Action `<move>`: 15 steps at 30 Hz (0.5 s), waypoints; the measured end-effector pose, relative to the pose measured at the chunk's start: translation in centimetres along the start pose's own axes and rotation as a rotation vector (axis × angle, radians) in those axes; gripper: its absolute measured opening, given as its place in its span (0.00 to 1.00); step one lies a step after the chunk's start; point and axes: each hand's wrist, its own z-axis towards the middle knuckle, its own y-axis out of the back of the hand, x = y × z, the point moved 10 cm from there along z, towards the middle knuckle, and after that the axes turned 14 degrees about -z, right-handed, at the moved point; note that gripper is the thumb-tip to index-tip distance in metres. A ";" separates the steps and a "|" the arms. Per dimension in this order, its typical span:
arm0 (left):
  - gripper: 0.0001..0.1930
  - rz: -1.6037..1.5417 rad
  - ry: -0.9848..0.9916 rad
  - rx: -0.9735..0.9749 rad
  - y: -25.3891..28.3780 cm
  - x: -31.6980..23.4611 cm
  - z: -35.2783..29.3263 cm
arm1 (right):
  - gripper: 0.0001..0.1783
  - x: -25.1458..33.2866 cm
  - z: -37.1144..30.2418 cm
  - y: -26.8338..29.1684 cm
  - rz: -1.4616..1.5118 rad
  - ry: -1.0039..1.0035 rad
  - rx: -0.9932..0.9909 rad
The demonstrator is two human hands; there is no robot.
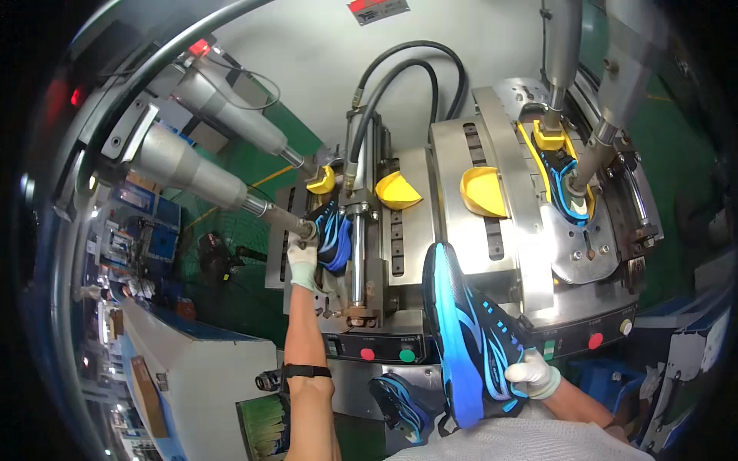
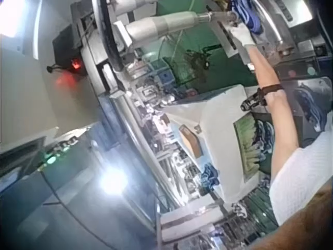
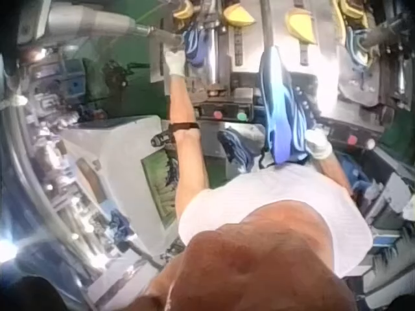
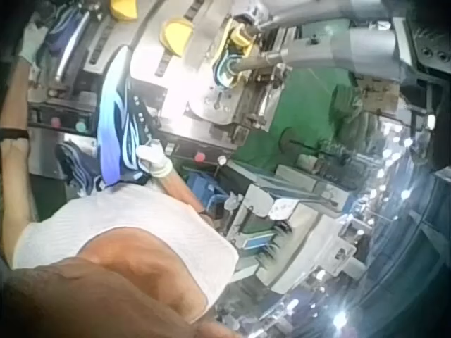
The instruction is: Operating machinery to assemble or process athletic shoes on a factory production line.
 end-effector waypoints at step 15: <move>0.20 -0.339 0.100 -0.243 22.4 -7.9 -34.0 | 0.17 -3.5 21.1 -15.3 -0.242 -0.183 0.130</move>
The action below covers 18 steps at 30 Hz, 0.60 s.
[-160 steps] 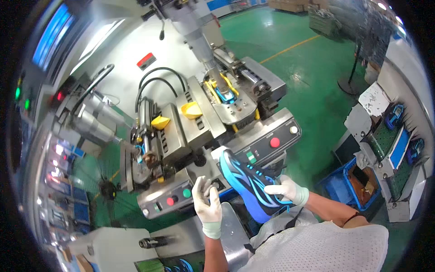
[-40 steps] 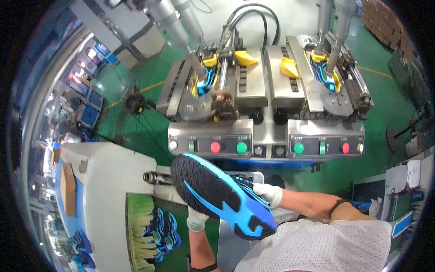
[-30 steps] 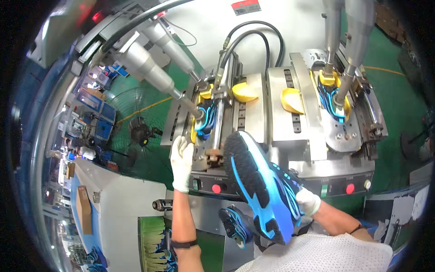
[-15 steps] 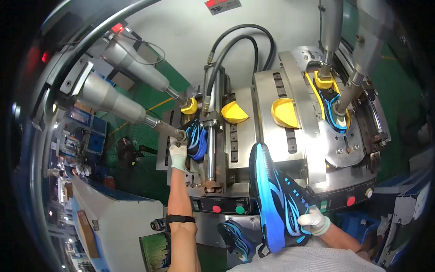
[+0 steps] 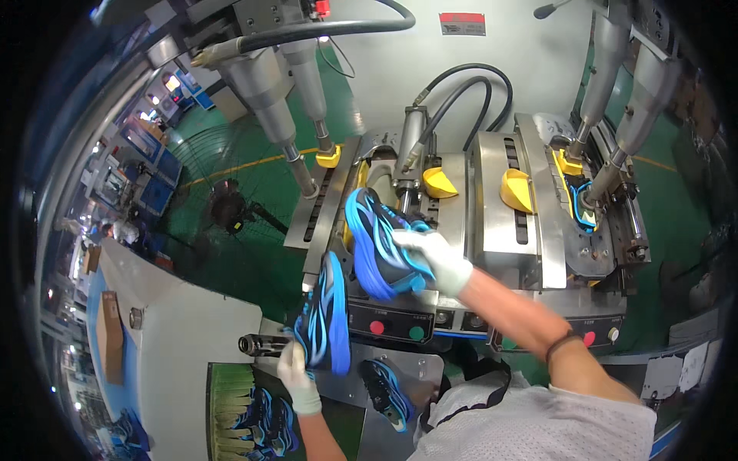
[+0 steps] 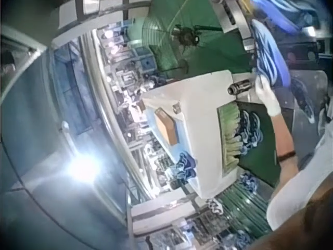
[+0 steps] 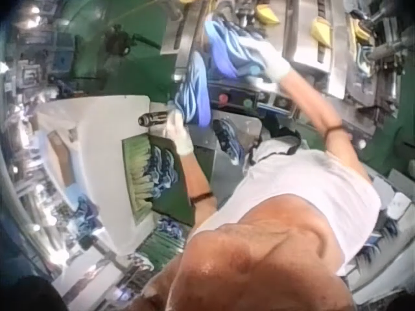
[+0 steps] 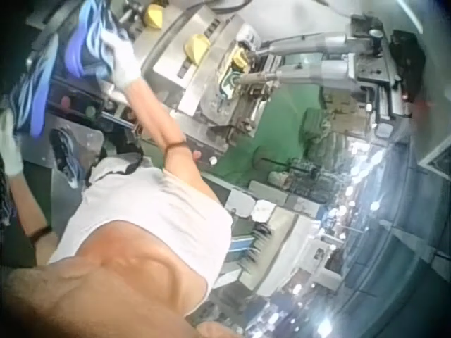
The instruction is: Operating machinery to assemble or process athletic shoes on a factory production line.
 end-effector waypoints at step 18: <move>0.40 0.024 0.691 -0.390 8.5 22.0 -36.7 | 0.31 -3.2 27.6 9.1 -1.418 -0.139 -0.905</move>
